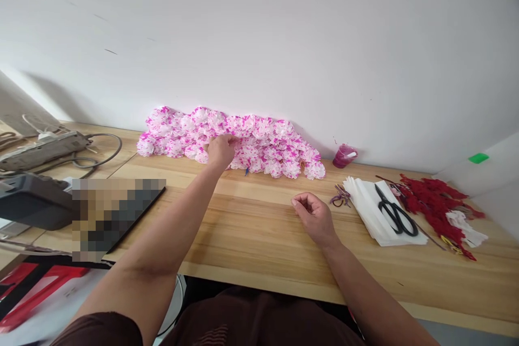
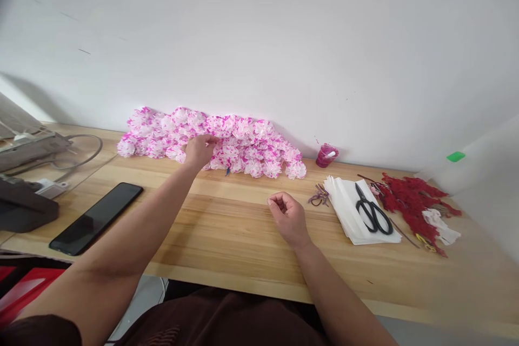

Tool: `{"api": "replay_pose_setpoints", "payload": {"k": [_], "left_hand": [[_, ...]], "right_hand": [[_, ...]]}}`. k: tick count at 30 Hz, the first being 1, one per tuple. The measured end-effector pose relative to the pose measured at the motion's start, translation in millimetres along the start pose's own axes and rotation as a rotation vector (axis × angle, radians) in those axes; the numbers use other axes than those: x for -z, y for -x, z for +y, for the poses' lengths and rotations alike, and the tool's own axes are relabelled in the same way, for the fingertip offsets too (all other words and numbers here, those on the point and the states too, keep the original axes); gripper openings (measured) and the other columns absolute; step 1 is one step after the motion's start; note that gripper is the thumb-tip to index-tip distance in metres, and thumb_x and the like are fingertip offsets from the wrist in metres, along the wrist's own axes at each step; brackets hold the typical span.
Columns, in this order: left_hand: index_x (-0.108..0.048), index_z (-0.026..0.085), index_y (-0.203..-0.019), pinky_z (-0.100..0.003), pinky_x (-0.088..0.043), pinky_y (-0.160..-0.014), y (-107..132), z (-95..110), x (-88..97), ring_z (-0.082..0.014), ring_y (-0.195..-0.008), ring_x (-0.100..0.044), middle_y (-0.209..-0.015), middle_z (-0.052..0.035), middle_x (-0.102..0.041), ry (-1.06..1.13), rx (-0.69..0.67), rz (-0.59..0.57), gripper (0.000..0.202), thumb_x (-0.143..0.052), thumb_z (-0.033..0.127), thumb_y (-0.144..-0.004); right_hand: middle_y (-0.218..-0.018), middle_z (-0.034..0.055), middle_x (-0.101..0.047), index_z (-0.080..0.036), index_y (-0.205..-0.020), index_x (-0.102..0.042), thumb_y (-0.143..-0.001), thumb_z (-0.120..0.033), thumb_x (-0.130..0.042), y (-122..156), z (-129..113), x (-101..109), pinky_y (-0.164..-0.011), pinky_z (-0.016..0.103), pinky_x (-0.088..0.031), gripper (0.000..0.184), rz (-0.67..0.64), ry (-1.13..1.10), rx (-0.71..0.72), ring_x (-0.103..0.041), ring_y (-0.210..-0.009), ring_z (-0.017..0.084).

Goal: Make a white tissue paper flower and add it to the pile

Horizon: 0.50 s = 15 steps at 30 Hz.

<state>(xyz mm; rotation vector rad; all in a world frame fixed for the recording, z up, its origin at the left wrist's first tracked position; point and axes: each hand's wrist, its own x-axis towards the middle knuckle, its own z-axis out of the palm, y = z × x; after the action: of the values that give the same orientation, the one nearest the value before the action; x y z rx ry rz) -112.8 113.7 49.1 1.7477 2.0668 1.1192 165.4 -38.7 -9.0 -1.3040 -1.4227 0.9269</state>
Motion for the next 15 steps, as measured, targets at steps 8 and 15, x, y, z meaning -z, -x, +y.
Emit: {"api": "replay_pose_setpoints", "payload": {"k": [8,15], "left_hand": [[-0.071,0.025,-0.092,-0.044,-0.031,-0.091,33,1,6.4,-0.0302,-0.106,-0.056,-0.099,-0.0053,-0.074,0.021,-0.242,0.083,0.011,-0.065,0.028,-0.083],[-0.070,0.023,-0.080,-0.046,-0.029,-0.089,43,3,-3.0,-0.0328,-0.113,-0.050,-0.102,-0.0074,-0.072,-0.160,-0.358,0.018,0.004,-0.067,0.026,-0.082]], "right_hand": [[-0.067,0.0003,-0.060,-0.020,-0.081,-0.065,-0.082,-0.047,-0.068,-1,3,1,-0.059,0.026,-0.043,0.028,0.002,0.018,0.019,-0.052,-0.061,0.014],[-0.069,-0.0002,-0.060,-0.020,-0.080,-0.064,-0.083,-0.044,-0.066,1,1,-1,-0.060,0.027,-0.043,0.024,0.009,0.015,0.011,-0.053,-0.062,0.014]]}}
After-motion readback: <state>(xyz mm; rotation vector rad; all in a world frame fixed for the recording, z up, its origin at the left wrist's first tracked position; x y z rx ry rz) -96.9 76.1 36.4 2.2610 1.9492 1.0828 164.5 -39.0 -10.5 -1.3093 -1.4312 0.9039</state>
